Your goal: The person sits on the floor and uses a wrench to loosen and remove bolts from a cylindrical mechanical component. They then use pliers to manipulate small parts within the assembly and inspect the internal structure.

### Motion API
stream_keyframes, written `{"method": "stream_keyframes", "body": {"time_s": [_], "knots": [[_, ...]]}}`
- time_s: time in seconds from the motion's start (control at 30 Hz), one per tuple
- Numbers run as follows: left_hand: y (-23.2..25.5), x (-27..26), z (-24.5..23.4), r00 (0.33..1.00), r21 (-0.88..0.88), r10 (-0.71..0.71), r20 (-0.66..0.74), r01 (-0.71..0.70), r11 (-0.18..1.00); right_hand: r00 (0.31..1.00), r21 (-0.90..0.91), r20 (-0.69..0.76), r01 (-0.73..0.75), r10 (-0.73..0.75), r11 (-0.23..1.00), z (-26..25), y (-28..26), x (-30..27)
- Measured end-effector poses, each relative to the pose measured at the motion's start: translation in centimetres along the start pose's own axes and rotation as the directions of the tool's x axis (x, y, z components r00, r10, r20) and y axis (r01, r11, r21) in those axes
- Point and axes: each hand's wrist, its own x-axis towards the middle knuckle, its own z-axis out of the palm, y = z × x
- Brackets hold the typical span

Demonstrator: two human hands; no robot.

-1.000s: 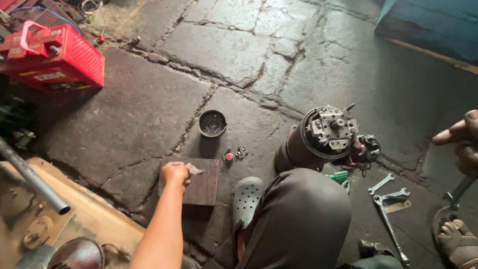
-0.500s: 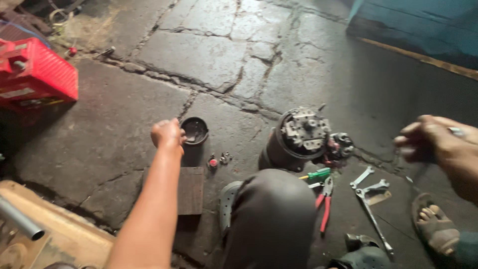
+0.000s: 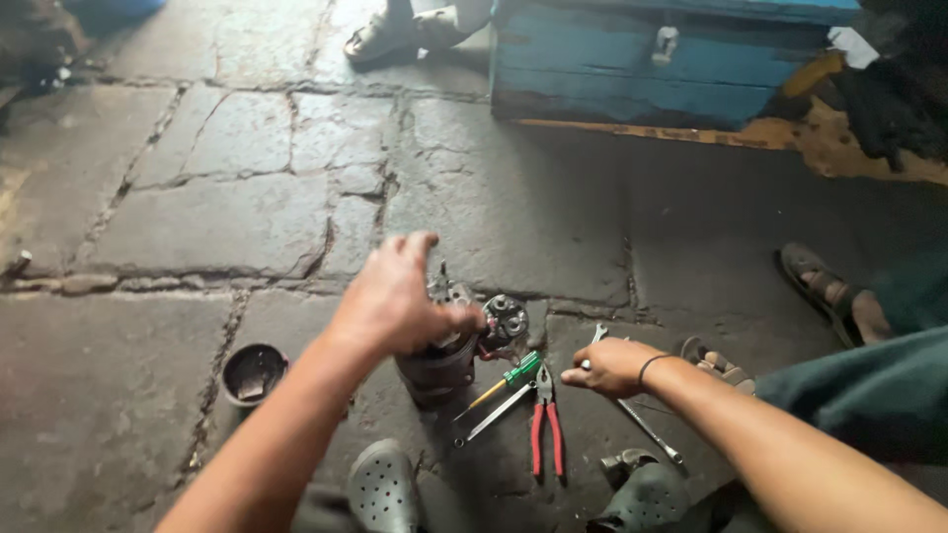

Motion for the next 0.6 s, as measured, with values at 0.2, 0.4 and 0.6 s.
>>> {"method": "stream_keyframes", "body": {"time_s": [0.2,0.4,0.6], "knots": [[0.4,-1.0,2.5,0.992,0.176,-0.030,0.119,0.009,0.984,0.993,0.080,-0.099,-0.050,0.058,0.996,2.2,-1.6,-0.8],[-0.4,-0.5,3.4,0.994,0.257,0.113,0.007,-0.111,0.960,0.997,-0.019,-0.041,-0.066,0.065,0.998,6.4,-0.1,1.2],[-0.7,-0.6,3.0,0.989,0.170,0.143,-0.032,-0.135,0.976,0.981,-0.052,-0.108,-0.165,0.158,0.985,12.3,1.3,2.9]]}}
